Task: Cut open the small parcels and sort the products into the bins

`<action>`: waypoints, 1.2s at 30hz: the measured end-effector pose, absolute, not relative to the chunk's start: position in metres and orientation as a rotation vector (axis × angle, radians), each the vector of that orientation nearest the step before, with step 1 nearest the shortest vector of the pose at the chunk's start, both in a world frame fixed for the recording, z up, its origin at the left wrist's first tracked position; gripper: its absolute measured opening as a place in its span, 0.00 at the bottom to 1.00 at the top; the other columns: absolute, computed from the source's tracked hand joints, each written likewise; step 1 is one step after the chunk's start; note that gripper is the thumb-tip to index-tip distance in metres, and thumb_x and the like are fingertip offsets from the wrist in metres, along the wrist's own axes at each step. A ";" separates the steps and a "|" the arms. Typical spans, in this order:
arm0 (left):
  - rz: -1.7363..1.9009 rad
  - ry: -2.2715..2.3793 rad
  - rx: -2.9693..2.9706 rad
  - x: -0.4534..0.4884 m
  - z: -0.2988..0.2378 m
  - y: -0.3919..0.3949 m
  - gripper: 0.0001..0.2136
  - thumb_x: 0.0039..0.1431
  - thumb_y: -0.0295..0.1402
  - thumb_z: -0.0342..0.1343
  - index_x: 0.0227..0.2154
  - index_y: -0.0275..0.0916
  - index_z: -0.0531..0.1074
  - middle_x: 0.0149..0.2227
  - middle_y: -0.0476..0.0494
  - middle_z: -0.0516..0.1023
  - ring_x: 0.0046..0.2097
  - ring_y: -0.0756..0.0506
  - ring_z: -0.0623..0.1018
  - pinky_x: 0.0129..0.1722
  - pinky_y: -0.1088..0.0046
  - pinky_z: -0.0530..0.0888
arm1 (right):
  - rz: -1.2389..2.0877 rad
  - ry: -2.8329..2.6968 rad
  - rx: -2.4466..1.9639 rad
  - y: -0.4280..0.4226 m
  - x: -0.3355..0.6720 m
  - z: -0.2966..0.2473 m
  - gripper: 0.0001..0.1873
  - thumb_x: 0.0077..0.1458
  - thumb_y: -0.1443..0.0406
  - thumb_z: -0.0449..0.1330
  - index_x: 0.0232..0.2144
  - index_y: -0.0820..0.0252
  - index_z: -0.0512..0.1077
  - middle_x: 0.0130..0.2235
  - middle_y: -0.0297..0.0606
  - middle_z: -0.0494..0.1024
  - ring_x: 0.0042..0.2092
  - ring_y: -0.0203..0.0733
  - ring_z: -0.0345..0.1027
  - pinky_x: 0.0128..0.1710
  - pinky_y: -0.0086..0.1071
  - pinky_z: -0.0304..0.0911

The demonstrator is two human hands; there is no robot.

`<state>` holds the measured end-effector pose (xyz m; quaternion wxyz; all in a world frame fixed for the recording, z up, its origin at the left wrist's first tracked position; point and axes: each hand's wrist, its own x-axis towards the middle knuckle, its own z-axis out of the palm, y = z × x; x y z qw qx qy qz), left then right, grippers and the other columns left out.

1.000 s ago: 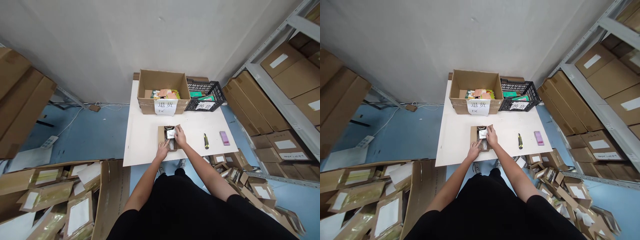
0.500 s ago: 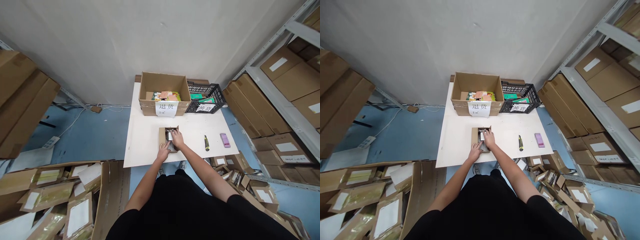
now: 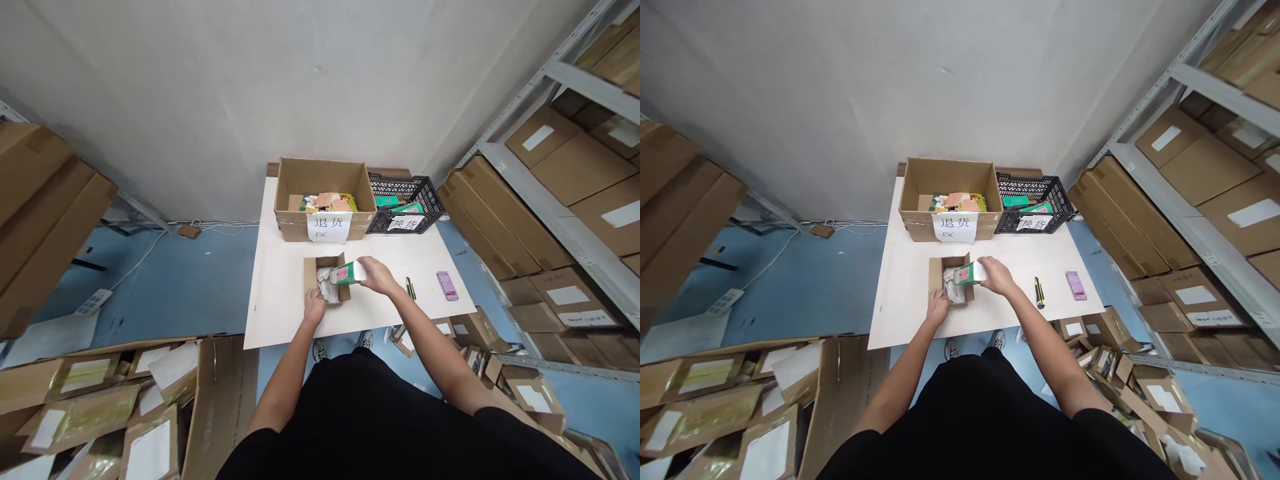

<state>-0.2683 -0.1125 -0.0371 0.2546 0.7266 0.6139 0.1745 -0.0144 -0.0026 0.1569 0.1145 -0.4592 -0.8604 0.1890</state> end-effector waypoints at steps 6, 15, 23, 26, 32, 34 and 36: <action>0.116 1.722 2.135 -0.298 -0.016 -0.114 0.14 0.59 0.21 0.54 0.33 0.42 0.83 0.40 0.38 0.82 0.56 0.36 0.73 0.66 0.53 0.62 | 0.647 -2.349 -1.550 0.040 0.032 0.133 0.39 0.46 0.70 0.71 0.61 0.55 0.71 0.58 0.43 0.75 0.56 0.51 0.73 0.56 0.38 0.68; 0.374 1.890 2.084 -0.278 0.048 -0.121 0.21 0.66 0.24 0.49 0.56 0.45 0.79 0.52 0.37 0.79 0.57 0.37 0.73 0.58 0.62 0.73 | 0.818 -2.148 -1.965 0.036 0.049 0.048 0.34 0.51 0.58 0.74 0.59 0.56 0.72 0.55 0.44 0.80 0.54 0.51 0.76 0.52 0.37 0.69; 0.541 1.702 1.985 -0.180 0.062 -0.054 0.25 0.67 0.32 0.57 0.67 0.46 0.70 0.63 0.39 0.74 0.64 0.36 0.72 0.65 0.61 0.69 | 0.839 -2.002 -2.072 0.033 0.064 0.046 0.34 0.53 0.47 0.72 0.56 0.55 0.71 0.48 0.44 0.83 0.47 0.50 0.79 0.43 0.34 0.69; 0.445 1.609 1.884 -0.132 0.048 -0.019 0.39 0.59 0.37 0.68 0.72 0.42 0.62 0.71 0.33 0.64 0.68 0.32 0.70 0.65 0.58 0.70 | 1.006 -1.841 -1.999 0.039 0.060 0.041 0.24 0.62 0.48 0.64 0.52 0.56 0.74 0.46 0.42 0.84 0.45 0.45 0.79 0.44 0.34 0.71; 0.538 1.559 1.765 -0.113 0.026 0.034 0.18 0.66 0.31 0.60 0.57 0.42 0.79 0.65 0.37 0.75 0.64 0.38 0.76 0.66 0.61 0.70 | 1.369 -1.611 -1.864 0.048 0.064 0.030 0.17 0.70 0.55 0.52 0.42 0.56 0.78 0.40 0.37 0.84 0.40 0.41 0.79 0.39 0.32 0.73; 0.588 1.597 1.662 -0.121 0.022 0.049 0.17 0.69 0.34 0.57 0.57 0.43 0.79 0.59 0.39 0.81 0.60 0.40 0.79 0.63 0.64 0.73 | 1.368 -1.626 -1.847 0.047 0.067 0.025 0.15 0.68 0.56 0.54 0.43 0.55 0.78 0.39 0.35 0.83 0.41 0.41 0.79 0.42 0.32 0.73; 0.593 1.732 1.517 -0.128 0.020 0.062 0.20 0.70 0.36 0.54 0.62 0.42 0.75 0.54 0.40 0.84 0.56 0.41 0.81 0.59 0.65 0.75 | 1.353 -1.648 -1.808 0.043 0.068 0.020 0.15 0.66 0.56 0.57 0.49 0.54 0.76 0.40 0.34 0.83 0.41 0.41 0.79 0.44 0.33 0.73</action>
